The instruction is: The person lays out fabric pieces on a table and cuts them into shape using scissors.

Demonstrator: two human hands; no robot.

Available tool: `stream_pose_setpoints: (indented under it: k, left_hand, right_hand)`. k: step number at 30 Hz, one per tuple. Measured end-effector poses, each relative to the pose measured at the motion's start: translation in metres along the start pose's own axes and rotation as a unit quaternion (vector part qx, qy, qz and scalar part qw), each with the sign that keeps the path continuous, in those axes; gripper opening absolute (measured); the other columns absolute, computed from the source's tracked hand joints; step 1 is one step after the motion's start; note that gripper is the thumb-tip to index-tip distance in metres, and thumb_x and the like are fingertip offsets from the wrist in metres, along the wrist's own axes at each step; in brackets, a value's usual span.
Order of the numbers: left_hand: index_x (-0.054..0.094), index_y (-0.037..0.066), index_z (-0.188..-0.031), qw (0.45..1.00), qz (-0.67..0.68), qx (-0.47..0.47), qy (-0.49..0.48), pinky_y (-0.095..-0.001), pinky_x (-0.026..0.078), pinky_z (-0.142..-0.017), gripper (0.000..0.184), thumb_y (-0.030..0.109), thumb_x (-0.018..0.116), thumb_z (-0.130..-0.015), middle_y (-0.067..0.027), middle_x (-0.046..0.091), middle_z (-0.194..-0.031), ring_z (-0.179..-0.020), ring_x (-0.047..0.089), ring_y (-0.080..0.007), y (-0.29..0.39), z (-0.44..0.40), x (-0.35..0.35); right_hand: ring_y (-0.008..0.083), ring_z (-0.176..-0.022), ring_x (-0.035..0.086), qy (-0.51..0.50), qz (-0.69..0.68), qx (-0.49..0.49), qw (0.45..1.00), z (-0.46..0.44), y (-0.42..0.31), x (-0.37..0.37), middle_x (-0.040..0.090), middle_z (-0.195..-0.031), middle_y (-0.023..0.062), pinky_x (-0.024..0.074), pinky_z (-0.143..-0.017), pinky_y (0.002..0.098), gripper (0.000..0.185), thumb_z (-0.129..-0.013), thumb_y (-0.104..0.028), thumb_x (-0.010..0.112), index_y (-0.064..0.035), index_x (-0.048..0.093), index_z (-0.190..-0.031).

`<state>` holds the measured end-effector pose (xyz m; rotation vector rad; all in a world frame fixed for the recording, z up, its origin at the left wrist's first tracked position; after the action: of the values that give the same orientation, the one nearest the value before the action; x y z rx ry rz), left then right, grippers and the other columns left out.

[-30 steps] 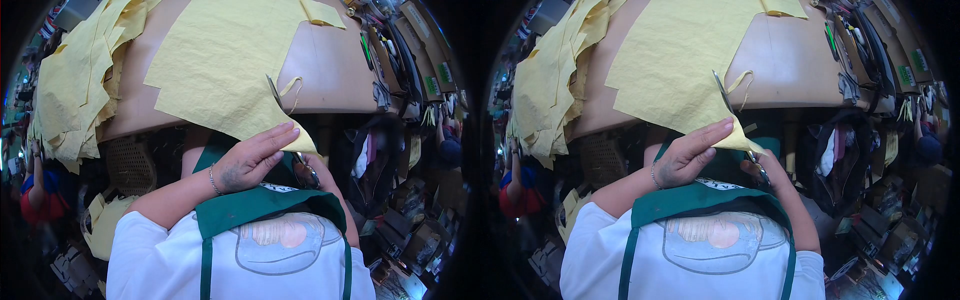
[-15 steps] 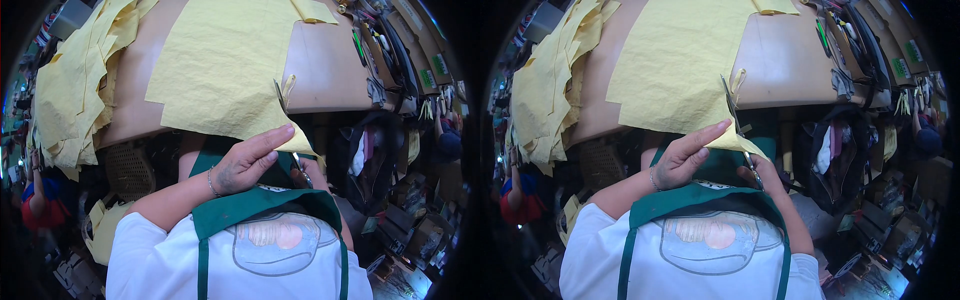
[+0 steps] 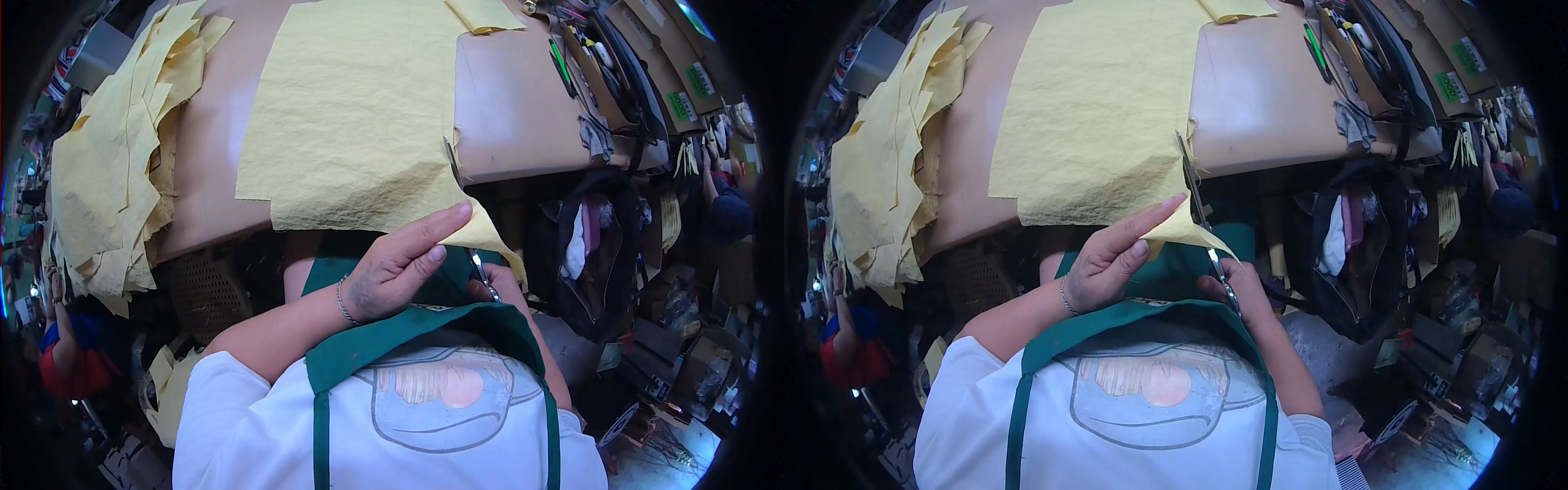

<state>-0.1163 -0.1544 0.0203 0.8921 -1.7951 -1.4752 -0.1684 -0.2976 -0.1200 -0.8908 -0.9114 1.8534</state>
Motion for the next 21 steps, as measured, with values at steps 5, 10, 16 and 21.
stream_pose_setpoints:
  k: [5, 10, 16, 21]
  left_hand:
    - [0.030, -0.001, -0.128, 1.000, 0.014, -0.007, -0.002, -0.0291, 0.024, -0.098, 0.041, 0.016, 0.033, -0.090, -0.0116, 0.033, -0.132, -0.119, 0.034, -0.0183, -0.002, 0.000, -0.001]
    - [0.029, -0.001, -0.128, 0.999, 0.050, -0.020, 0.006, -0.0285, 0.024, -0.098, 0.042, 0.017, 0.033, -0.091, -0.0111, 0.033, -0.131, -0.118, 0.034, -0.0165, -0.004, -0.001, -0.003]
    - [0.032, 0.000, -0.127, 0.991, 0.130, -0.020, 0.032, -0.0264, 0.027, -0.095, 0.039, 0.013, 0.035, -0.090, -0.0107, 0.039, -0.128, -0.115, 0.038, -0.0159, -0.006, -0.002, -0.015]
    - [0.035, -0.003, -0.124, 0.996, 0.013, -0.025, 0.086, -0.0293, 0.025, -0.098, 0.040, 0.017, 0.036, -0.090, -0.0118, 0.036, -0.129, -0.118, 0.033, -0.0181, -0.009, -0.008, -0.070]
  right_hand:
    - [0.0074, -0.049, 0.038, 0.006, 0.002, 0.001, 1.000, 0.000, 0.003, -0.001, 0.042, -0.049, -0.0012, 0.0329, -0.046, 0.0261, 0.055, -0.067, -0.056, 0.062, -0.0026, 0.049, -0.059]
    - [0.0050, -0.049, 0.036, 0.019, -0.038, 0.043, 0.998, 0.003, 0.002, 0.003, 0.042, -0.050, -0.0034, 0.0316, -0.045, 0.0243, 0.049, -0.067, -0.049, 0.067, -0.0047, 0.049, -0.057]
    - [0.0047, -0.050, 0.035, 0.024, -0.044, 0.079, 0.996, 0.006, -0.003, 0.003, 0.042, -0.050, -0.0036, 0.0320, -0.044, 0.0237, 0.049, -0.067, -0.049, 0.067, -0.0050, 0.047, -0.056]
    - [0.0064, -0.050, 0.037, 0.045, 0.053, 0.046, 0.997, 0.006, -0.018, -0.002, 0.042, -0.050, -0.0011, 0.0347, -0.045, 0.0258, 0.052, -0.066, -0.052, 0.065, -0.0039, 0.047, -0.058]
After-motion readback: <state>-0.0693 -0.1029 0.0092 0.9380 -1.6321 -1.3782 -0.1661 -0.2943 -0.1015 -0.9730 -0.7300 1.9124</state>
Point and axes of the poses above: each hand's wrist, its own z-axis away from the middle knuckle, its own x-axis out of the palm, y = z × x, the point moved 10 cm from there along -z, towards the middle knuckle
